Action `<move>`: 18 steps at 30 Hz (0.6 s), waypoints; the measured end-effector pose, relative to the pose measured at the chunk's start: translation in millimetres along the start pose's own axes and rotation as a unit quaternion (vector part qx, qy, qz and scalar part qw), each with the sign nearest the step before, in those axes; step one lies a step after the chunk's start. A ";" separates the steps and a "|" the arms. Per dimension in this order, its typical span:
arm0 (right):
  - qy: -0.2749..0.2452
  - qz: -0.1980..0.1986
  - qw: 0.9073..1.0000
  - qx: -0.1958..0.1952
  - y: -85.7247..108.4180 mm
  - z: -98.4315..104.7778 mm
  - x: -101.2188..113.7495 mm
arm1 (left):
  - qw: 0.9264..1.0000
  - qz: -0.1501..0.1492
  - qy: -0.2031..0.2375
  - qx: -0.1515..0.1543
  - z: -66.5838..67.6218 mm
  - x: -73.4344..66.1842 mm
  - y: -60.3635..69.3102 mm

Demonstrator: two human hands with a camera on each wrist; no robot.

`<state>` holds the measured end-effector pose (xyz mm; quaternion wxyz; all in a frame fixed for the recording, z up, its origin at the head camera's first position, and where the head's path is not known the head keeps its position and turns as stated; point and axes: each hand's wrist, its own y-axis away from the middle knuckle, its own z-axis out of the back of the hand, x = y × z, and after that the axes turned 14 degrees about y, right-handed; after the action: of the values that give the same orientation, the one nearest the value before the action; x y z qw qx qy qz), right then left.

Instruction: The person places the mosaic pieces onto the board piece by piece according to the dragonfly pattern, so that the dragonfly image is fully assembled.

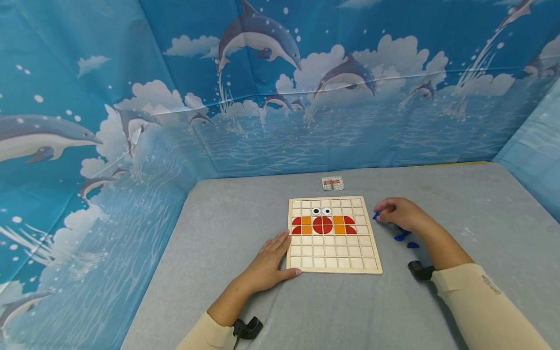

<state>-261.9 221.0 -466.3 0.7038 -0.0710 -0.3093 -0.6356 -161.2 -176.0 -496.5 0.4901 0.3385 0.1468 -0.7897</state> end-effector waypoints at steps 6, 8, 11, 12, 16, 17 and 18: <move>0.022 0.001 1.000 -0.004 -4.0 -2.6 3.1 | 1.000 0.001 -0.004 -0.001 -1.0 1.3 -1.0; 0.028 0.001 1.000 -0.007 -5.7 -3.5 3.3 | 1.000 0.004 -0.004 0.000 -0.9 1.0 -0.6; 0.036 0.001 0.999 -0.009 -7.6 -4.4 3.2 | 1.000 0.006 -0.003 0.001 -0.7 0.6 -0.4; 0.038 0.001 0.999 -0.009 -8.1 -4.5 2.8 | 1.000 0.006 -0.003 0.001 -0.8 0.5 -0.4; 0.043 0.003 0.999 -0.008 -7.9 -4.6 3.0 | 1.000 0.005 -0.004 0.001 -1.0 0.4 -0.6; 0.043 0.004 0.999 -0.008 -7.7 -4.4 2.9 | 1.000 0.006 -0.004 0.001 -1.0 0.3 -0.5; 0.044 0.006 0.999 -0.009 -7.5 -4.2 3.0 | 1.000 0.006 -0.004 0.001 -1.0 0.2 -0.5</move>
<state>-267.6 215.0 -470.4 0.7195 -0.0513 -0.2721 -0.6369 -161.2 -175.3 -497.4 0.4953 0.3367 0.1417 -0.7882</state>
